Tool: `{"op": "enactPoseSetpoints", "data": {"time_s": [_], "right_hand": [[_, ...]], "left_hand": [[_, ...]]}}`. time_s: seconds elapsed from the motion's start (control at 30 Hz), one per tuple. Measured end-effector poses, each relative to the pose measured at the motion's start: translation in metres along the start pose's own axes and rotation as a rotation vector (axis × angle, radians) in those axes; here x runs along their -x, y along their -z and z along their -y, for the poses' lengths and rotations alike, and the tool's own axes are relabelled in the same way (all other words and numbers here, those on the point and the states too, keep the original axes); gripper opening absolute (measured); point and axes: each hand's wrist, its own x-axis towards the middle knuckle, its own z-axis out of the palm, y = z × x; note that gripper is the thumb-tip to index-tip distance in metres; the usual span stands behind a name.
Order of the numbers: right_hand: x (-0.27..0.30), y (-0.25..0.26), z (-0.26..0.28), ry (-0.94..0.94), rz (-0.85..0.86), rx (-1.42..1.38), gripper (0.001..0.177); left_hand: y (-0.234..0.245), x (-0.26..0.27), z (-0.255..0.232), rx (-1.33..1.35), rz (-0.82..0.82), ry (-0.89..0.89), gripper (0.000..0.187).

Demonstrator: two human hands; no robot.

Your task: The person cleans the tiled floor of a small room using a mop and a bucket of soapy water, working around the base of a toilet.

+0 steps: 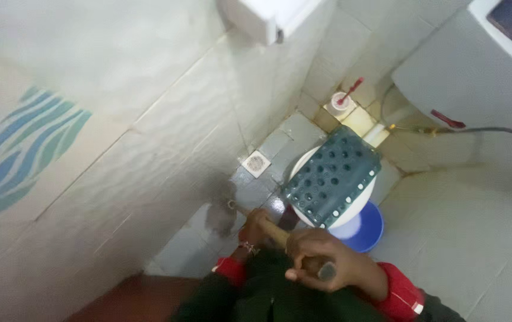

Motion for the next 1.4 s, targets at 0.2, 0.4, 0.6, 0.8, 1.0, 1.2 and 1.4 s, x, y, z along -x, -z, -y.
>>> {"op": "enactPoseSetpoints", "data": {"time_s": [0.2,0.4,0.6,0.8,1.0,1.2,1.4], "right_hand": [[0.013,0.037,0.008,-0.023,-0.071,0.122,0.024],[0.025,0.054,0.022,0.129,-0.321,0.227,0.017],[0.023,0.041,0.089,0.288,-0.642,0.430,0.020],[0.006,-0.014,0.026,0.165,-0.870,0.698,0.011],[-0.062,-0.046,-0.118,0.072,-1.007,0.481,0.017],[-0.082,-0.102,-0.097,-0.093,-1.092,0.458,0.017],[-0.087,-0.143,-0.052,-0.223,-1.082,0.433,0.016]], "left_hand": [[-0.041,-0.072,-0.014,0.004,0.089,-0.109,0.015],[-0.065,-0.165,-0.075,0.054,0.077,-0.202,0.010],[-0.042,-0.208,-0.178,0.057,0.145,-0.481,0.011],[-0.022,-0.235,-0.134,0.085,0.242,-0.435,0.008],[0.002,-0.267,-0.035,-0.129,0.416,-0.463,0.015],[0.030,-0.249,-0.014,-0.162,0.677,-0.495,0.010],[0.035,-0.193,0.016,0.009,0.565,-0.669,0.012]]}}
